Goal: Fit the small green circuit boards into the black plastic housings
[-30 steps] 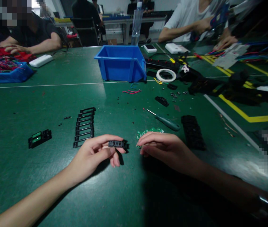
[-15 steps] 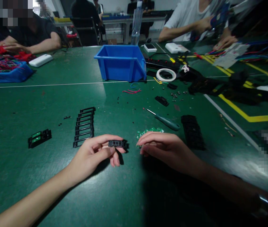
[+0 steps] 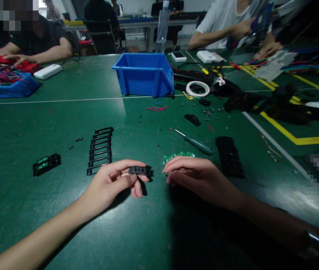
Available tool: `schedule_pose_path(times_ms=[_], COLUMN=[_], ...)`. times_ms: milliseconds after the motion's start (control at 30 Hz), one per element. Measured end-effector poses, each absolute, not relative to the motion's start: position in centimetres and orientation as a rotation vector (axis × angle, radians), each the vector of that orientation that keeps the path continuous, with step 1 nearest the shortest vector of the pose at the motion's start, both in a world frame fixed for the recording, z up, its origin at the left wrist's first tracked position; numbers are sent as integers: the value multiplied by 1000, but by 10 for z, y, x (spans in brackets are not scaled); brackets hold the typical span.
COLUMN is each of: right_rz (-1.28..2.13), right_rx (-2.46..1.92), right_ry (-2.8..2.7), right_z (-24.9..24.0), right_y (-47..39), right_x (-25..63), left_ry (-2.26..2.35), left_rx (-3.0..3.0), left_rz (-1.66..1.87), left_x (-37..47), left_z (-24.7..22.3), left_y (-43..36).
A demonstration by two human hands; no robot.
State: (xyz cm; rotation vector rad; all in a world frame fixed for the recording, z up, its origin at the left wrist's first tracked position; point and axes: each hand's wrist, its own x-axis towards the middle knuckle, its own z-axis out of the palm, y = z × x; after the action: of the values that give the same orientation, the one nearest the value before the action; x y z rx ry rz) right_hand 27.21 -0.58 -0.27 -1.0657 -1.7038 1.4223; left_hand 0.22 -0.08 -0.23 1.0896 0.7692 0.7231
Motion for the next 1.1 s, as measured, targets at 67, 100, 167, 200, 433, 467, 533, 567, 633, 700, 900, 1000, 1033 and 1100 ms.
schedule_pose_path(times_ms=[67,100,167,200,433,467,533,567,633,700,900,1000,1033,1100], right_rz=[1423,1425,1426,1427,1434,1438,1438,1437,1433,1424,1431,1429,1427,1424], right_rx=[-1061,-1060,-1058,-1056,-1057,-1055,-1053,-1052,-1053,-1054,-1045,-1061,-1064,-1068], right_ry=[-1705,-1704,-1701,-1700,-1700,-1695,-1689,-1692,-1700,-1707,-1697,-1696,-1697,-1703], right_z=[-3,-3,-3,-4,-2,-2,-3,-3,-4,-5,-4,-3,-3,-3], right_y=[-6,-6,-6,-5,-4,-4,-5,-5,-5,-5,-6,-6,-5,-5], right_x=[272,272,272,272,271,271,271,271,272,272,272,271,271,272], left_ry=[777,779,780,777,758,755,757,758,759,764,774,778,778,777], left_rx=[1088,1090,1091,1092,1094,1096,1094,1091,1084,1082,1087,1080,1078,1079], left_rz=[720,721,723,724,726,725,722,722,727,729,727,727,726,726], left_x=[2,2,2,2,2,2,2,2,2,2,2,3,2,2], left_z=[-2,-2,-2,-2,-3,-3,-3,-2,-2,-1,-1,-1,-1,-1], left_y=[-1,-1,-1,0,0,0,0,0,0,-1,0,0,-1,-1])
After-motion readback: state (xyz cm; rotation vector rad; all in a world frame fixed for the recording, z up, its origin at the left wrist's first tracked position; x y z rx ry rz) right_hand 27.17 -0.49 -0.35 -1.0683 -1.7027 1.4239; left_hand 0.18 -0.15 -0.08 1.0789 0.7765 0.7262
